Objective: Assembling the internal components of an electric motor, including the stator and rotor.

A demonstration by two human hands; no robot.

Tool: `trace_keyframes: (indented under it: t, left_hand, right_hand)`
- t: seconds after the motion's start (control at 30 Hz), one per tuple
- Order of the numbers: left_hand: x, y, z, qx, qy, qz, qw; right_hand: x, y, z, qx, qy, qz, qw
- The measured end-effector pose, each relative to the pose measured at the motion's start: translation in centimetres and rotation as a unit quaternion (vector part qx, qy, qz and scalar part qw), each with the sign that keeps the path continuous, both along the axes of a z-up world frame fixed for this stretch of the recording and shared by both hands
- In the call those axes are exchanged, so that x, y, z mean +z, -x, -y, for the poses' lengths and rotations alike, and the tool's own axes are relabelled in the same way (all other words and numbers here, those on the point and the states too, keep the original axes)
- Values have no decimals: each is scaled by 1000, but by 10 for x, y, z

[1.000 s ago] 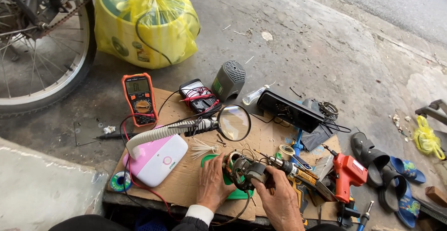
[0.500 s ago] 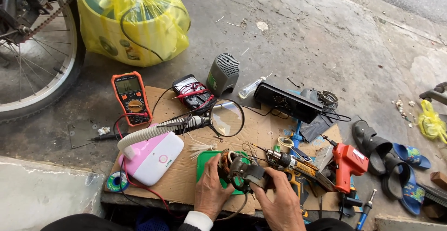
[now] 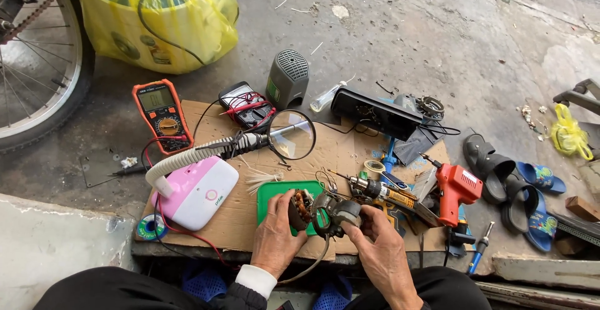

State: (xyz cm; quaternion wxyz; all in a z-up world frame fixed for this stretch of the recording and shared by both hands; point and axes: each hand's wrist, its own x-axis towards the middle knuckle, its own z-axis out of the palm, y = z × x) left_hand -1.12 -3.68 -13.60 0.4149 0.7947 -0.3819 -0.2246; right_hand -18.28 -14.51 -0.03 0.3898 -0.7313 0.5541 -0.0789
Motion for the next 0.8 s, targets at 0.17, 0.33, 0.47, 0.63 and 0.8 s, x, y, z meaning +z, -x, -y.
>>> trace_keyframes:
  t: [0.17, 0.33, 0.47, 0.63, 0.8]
  left_hand:
    - [-4, 1, 2, -2, 1, -2, 1000]
    - [-2, 1, 1, -16, -29, -16, 999]
    - [-17, 4, 3, -1, 19, 8, 1000]
    - [-21, 7, 3, -1, 41, 10, 999]
    - [-7, 8, -1, 1, 45, -32, 998]
  right_hand:
    - [18, -13, -6, -49, -25, -8, 998]
    - [32, -31, -19, -107, -37, 14, 993]
    - [12, -24, -18, -121, 45, 11, 992]
    - [21, -28, -19, -120, 60, 11, 991]
    - [34, -42, -24, -160, -4, 44, 986]
